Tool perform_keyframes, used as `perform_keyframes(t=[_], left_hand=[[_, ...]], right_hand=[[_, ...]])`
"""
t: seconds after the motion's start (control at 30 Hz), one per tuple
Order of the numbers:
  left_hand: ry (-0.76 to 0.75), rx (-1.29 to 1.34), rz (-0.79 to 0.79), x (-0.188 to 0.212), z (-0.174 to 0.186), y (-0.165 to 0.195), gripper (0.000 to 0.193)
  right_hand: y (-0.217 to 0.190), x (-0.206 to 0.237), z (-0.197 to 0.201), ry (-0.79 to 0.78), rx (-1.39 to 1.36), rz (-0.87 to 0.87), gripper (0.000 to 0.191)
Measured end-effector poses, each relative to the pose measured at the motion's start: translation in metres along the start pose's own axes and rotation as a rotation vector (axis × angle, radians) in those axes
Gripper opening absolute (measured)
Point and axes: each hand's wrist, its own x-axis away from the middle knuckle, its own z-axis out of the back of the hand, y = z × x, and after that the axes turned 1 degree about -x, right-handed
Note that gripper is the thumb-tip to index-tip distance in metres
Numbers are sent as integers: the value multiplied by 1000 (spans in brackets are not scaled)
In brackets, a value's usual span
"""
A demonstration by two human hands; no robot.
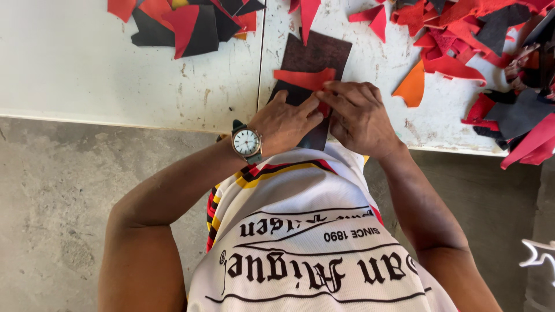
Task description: The person arranges red and black foam pieces on a white table, using shears to trim and shape them. They repeatedly pick up pieces, align them on a dark template, and place trimmed pieces into a pile. The process continues with consistent hand movements and tool use throughout the clip.
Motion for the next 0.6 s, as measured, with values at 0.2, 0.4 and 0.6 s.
perform_keyframes(t=[0.2, 0.4, 0.6], left_hand=[[-107, 53, -45, 2, -1, -17, 22], [44, 113, -136, 4, -15, -36, 35], [12, 31, -55, 4, -18, -17, 26]], right_hand=[[4, 15, 7, -46, 98, -18, 54], [30, 4, -3, -93, -115, -66, 43], [31, -1, -1, -100, -151, -14, 46]])
